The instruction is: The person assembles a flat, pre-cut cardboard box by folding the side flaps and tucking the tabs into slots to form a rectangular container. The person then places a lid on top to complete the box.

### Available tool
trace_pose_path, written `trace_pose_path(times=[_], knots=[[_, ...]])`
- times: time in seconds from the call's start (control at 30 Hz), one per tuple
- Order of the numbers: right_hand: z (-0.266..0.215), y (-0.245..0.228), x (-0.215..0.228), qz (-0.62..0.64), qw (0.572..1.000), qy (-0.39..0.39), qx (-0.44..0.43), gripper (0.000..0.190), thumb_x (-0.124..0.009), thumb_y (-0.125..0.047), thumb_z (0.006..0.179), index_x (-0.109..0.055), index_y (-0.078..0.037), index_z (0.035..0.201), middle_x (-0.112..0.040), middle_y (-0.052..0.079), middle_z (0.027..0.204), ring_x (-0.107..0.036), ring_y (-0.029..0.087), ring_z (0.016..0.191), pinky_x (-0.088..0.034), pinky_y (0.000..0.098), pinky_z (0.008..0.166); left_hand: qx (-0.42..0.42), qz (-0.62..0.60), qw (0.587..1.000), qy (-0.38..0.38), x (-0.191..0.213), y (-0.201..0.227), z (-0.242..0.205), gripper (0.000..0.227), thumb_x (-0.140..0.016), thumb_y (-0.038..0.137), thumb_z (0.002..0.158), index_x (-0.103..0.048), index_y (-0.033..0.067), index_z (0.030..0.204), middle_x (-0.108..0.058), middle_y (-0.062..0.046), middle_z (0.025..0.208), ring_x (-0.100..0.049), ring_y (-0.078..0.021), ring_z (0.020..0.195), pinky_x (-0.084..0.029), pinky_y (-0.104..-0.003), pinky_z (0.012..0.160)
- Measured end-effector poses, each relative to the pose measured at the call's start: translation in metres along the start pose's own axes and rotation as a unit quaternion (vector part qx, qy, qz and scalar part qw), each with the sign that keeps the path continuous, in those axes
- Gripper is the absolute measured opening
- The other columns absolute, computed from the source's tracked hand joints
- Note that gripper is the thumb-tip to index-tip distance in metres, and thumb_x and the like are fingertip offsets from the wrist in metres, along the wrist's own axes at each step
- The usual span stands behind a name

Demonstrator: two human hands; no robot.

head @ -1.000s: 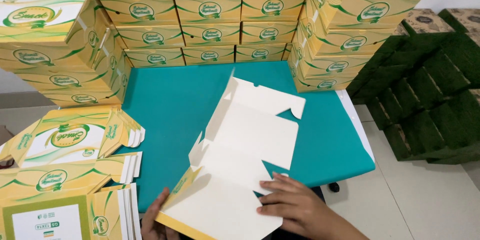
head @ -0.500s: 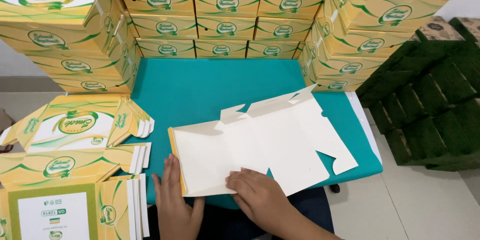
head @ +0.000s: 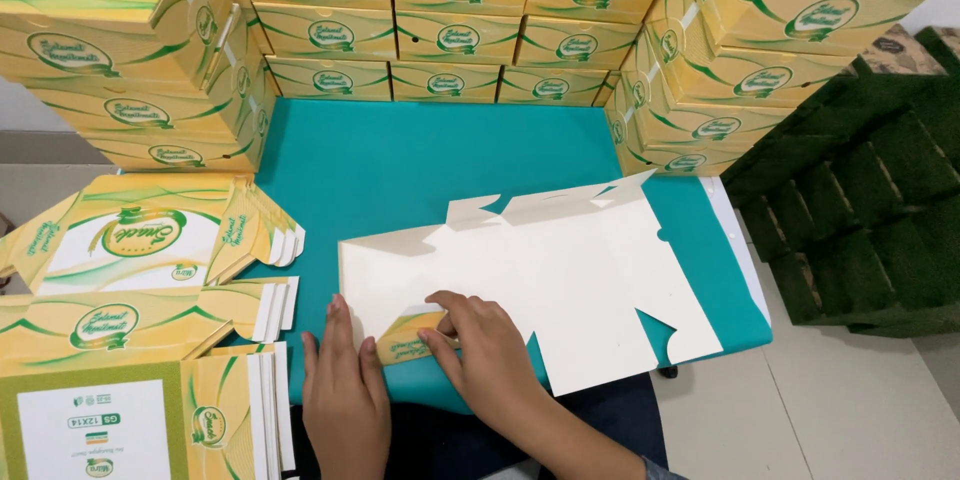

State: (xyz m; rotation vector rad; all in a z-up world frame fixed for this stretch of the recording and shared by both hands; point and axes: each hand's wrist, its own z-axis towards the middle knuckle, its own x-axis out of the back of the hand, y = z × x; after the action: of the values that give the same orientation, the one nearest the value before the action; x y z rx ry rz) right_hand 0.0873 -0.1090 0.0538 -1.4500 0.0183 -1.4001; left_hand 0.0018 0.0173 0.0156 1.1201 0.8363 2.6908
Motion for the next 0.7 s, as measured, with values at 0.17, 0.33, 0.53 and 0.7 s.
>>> trace_pose_path(times=[0.17, 0.33, 0.53, 0.7], knots=[[0.010, 0.008, -0.016, -0.078, 0.992, 0.098, 0.007, 0.029, -0.054, -0.023, 0.095, -0.053, -0.003, 0.116, -0.059, 0.000, 0.074, -0.057, 0.021, 0.072, -0.039, 0.0369, 0.080, 0.022, 0.051, 0.998, -0.007, -0.006, 0.001, 0.008, 0.047, -0.037, 0.022, 0.100, -0.039, -0.0055, 0.139, -0.044, -0.022, 0.143, -0.048, -0.0351, 0.128, -0.037, -0.051, 0.106], [0.010, 0.005, -0.022, -0.219, 0.960, 0.162, 0.062, 0.036, -0.050, -0.025, 0.097, -0.050, -0.006, 0.127, -0.054, 0.011, 0.112, -0.052, 0.029, 0.104, -0.040, 0.0450, 0.091, 0.038, 0.055, 0.998, -0.007, 0.002, 0.013, 0.014, 0.030, -0.050, 0.015, 0.096, -0.056, 0.0107, 0.126, -0.051, -0.014, 0.138, -0.055, -0.0300, 0.118, -0.045, -0.042, 0.090], [-0.009, 0.004, -0.036, -0.309, 0.939, 0.048, 0.141, 0.044, -0.034, -0.010, 0.098, -0.036, 0.004, 0.140, -0.030, 0.026, 0.149, -0.027, 0.040, 0.140, -0.022, 0.0492, 0.116, -0.030, 0.026, 0.998, 0.041, -0.009, 0.013, -0.007, 0.017, -0.055, 0.004, 0.093, -0.064, 0.0077, 0.108, -0.055, -0.013, 0.123, -0.050, -0.0369, 0.127, -0.030, -0.060, 0.110], [-0.009, 0.025, -0.046, -0.295, 0.947, -0.039, 0.125, 0.070, -0.046, -0.027, 0.085, -0.027, 0.004, 0.145, -0.023, 0.024, 0.153, -0.019, 0.034, 0.144, -0.011, 0.0424, 0.119, -0.128, 0.106, 0.986, 0.008, -0.014, 0.018, -0.023, 0.037, -0.036, 0.016, 0.099, -0.056, 0.0034, 0.128, -0.056, -0.011, 0.134, -0.052, -0.0217, 0.126, -0.033, -0.044, 0.110]])
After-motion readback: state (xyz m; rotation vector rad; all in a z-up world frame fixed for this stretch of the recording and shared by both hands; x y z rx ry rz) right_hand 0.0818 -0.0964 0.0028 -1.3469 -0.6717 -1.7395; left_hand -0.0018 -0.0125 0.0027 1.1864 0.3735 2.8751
